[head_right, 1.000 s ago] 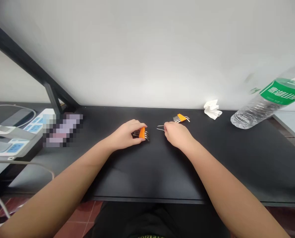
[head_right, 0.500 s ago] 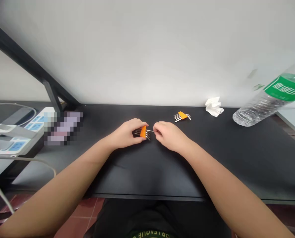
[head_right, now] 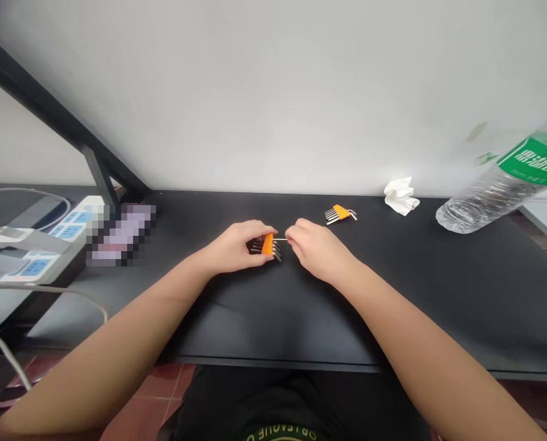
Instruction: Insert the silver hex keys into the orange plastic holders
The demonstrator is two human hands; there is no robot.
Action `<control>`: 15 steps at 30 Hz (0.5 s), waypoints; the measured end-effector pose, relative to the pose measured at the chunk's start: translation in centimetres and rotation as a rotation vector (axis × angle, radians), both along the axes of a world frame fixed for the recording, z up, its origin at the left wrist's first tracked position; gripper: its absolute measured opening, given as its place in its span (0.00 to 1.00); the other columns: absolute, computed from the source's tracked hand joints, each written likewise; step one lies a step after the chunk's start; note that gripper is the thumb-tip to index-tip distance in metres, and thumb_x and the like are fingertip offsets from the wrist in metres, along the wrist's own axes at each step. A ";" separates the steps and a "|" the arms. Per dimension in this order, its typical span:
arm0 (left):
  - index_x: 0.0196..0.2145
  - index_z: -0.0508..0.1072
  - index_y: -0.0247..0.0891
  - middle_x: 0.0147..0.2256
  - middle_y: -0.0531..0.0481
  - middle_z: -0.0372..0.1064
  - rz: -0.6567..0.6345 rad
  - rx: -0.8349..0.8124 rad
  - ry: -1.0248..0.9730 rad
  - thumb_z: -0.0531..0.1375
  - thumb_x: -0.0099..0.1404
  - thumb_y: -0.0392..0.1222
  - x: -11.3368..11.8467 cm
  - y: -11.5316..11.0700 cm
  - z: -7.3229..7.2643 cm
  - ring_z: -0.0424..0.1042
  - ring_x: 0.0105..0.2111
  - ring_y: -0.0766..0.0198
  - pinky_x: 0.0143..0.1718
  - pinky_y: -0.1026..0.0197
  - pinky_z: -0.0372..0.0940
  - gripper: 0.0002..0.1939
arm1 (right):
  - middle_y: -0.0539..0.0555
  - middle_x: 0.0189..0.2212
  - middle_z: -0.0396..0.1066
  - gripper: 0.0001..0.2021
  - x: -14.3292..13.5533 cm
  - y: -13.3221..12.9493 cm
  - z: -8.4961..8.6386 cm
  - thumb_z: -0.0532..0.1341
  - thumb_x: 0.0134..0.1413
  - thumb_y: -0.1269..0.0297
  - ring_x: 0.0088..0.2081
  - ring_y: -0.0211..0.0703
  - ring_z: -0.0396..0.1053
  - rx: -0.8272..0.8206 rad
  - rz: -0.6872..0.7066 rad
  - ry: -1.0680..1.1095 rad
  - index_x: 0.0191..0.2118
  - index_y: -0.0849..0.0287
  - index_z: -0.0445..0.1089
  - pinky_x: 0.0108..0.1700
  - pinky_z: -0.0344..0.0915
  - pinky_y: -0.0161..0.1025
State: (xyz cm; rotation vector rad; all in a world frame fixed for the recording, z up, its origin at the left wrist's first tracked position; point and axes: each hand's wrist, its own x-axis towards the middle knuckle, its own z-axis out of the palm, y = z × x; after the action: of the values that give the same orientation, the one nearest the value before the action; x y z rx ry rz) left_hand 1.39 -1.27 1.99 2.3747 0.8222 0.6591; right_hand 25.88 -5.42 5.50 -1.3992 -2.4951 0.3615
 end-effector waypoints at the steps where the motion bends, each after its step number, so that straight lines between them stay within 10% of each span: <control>1: 0.53 0.75 0.40 0.42 0.48 0.74 0.000 -0.002 -0.001 0.68 0.62 0.45 0.0 0.0 0.0 0.75 0.42 0.59 0.47 0.58 0.69 0.21 | 0.56 0.38 0.69 0.11 0.0 0.0 0.0 0.53 0.70 0.70 0.37 0.44 0.68 0.001 -0.002 0.008 0.41 0.58 0.72 0.42 0.64 0.40; 7: 0.53 0.76 0.41 0.42 0.47 0.76 -0.006 0.031 0.009 0.68 0.62 0.45 0.0 -0.1 0.0 0.75 0.42 0.57 0.48 0.55 0.70 0.22 | 0.58 0.40 0.71 0.14 -0.2 -0.4 0.6 0.53 0.70 0.69 0.39 0.46 0.70 -0.013 0.038 0.056 0.40 0.56 0.76 0.42 0.65 0.41; 15: 0.53 0.77 0.44 0.43 0.48 0.79 -0.080 0.043 -0.177 0.67 0.64 0.43 0.6 -1.4 1.8 0.76 0.45 0.57 0.51 0.53 0.71 0.19 | 0.53 0.35 0.74 0.05 -0.4 -1.0 2.1 0.67 0.60 0.60 0.33 0.42 0.71 -0.306 -0.017 0.700 0.34 0.52 0.79 0.33 0.68 0.41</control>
State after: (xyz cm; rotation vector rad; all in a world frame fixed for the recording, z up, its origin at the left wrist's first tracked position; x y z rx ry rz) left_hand 1.97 -2.66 3.83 2.3338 0.6399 0.8467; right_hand 25.48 -6.40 7.61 -1.1196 -1.8978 1.0575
